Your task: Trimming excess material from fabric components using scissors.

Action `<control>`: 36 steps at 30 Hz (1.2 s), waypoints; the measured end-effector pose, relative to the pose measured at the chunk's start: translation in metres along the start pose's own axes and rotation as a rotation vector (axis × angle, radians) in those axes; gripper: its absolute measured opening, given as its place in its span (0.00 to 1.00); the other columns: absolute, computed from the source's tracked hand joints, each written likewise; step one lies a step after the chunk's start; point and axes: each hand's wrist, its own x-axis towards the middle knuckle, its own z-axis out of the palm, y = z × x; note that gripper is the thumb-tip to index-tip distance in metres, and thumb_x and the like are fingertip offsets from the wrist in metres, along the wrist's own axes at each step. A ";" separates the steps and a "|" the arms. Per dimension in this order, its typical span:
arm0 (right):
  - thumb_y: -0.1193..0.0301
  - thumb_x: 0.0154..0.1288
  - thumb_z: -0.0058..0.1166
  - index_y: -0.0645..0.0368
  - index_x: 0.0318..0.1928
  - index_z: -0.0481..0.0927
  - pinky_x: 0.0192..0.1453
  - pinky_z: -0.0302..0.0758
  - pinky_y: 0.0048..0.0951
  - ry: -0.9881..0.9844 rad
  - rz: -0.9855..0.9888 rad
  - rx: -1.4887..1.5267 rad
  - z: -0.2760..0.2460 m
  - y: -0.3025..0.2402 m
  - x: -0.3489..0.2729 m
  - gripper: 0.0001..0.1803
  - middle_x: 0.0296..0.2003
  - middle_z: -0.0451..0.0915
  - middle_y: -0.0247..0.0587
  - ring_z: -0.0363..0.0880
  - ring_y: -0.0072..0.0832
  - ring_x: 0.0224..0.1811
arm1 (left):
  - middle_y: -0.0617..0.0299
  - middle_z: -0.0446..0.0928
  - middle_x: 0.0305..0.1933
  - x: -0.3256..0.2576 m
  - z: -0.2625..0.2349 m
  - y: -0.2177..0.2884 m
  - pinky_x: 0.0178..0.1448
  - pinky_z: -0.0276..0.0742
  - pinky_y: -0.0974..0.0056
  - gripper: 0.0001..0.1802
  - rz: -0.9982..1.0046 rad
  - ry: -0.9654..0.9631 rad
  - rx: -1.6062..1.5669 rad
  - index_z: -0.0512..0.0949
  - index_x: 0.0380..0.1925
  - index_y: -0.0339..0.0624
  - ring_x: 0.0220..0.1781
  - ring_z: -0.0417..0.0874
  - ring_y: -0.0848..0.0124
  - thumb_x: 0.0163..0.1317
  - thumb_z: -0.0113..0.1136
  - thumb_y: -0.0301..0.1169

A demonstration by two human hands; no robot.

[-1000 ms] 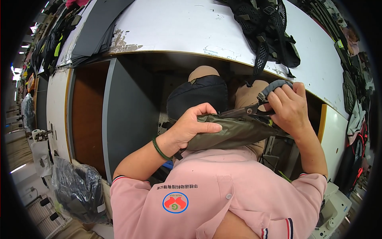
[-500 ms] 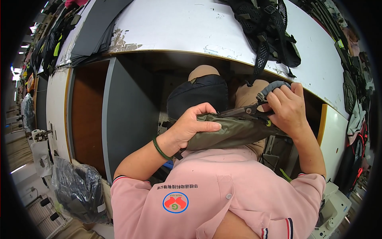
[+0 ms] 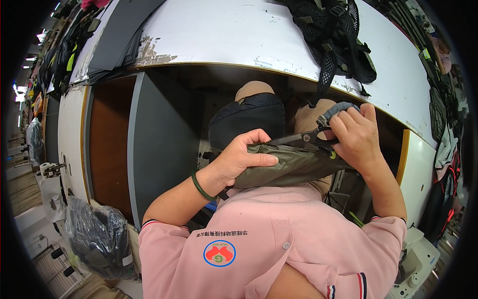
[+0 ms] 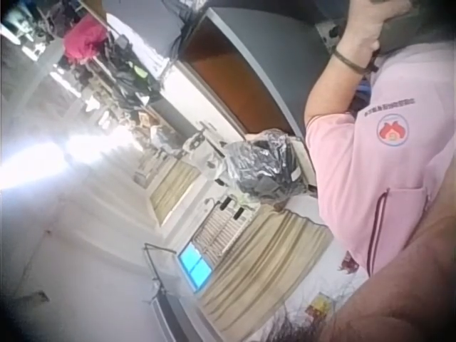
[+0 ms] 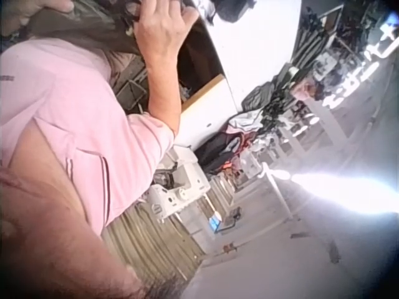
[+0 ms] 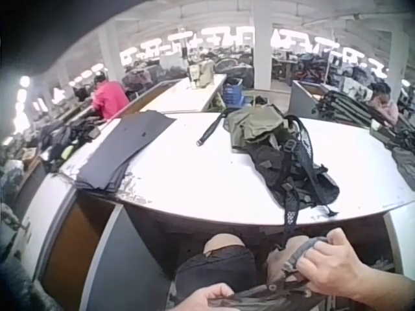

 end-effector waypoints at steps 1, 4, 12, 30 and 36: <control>0.72 0.45 0.68 0.52 0.30 0.73 0.44 0.64 0.36 0.004 0.015 -0.004 0.001 -0.001 -0.001 0.14 0.26 0.73 0.32 0.73 0.30 0.31 | 0.67 0.81 0.36 0.000 0.000 -0.001 0.44 0.79 0.73 0.14 -0.001 -0.001 0.000 0.76 0.38 0.43 0.38 0.81 0.80 0.56 0.72 0.21; 0.69 0.48 0.71 0.54 0.30 0.75 0.42 0.64 0.35 0.029 0.102 0.047 0.007 0.000 -0.002 0.15 0.24 0.75 0.34 0.73 0.31 0.29 | 0.67 0.80 0.37 0.000 -0.001 -0.003 0.45 0.79 0.73 0.15 0.008 -0.032 -0.004 0.76 0.38 0.43 0.38 0.81 0.80 0.55 0.72 0.22; 0.71 0.54 0.72 0.63 0.34 0.75 0.38 0.72 0.35 -0.552 0.388 1.095 0.010 -0.011 -0.016 0.17 0.28 0.77 0.43 0.74 0.40 0.31 | 0.67 0.79 0.37 -0.004 0.000 0.010 0.45 0.74 0.73 0.10 0.351 0.021 0.543 0.78 0.35 0.40 0.40 0.77 0.79 0.58 0.72 0.26; 0.79 0.48 0.64 0.58 0.31 0.74 0.43 0.65 0.32 -0.179 0.246 1.064 0.022 -0.028 -0.033 0.11 0.27 0.73 0.39 0.69 0.39 0.30 | 0.66 0.77 0.33 -0.019 0.005 0.042 0.48 0.75 0.57 0.11 1.245 -0.179 1.608 0.80 0.28 0.46 0.35 0.78 0.66 0.42 0.70 0.24; 0.79 0.34 0.69 0.57 0.31 0.77 0.39 0.67 0.33 -0.088 0.230 1.000 0.028 -0.026 -0.040 0.19 0.28 0.76 0.36 0.71 0.38 0.32 | 0.66 0.78 0.35 -0.026 0.009 0.026 0.50 0.77 0.55 0.11 1.458 -0.117 1.649 0.79 0.26 0.47 0.37 0.79 0.67 0.40 0.69 0.22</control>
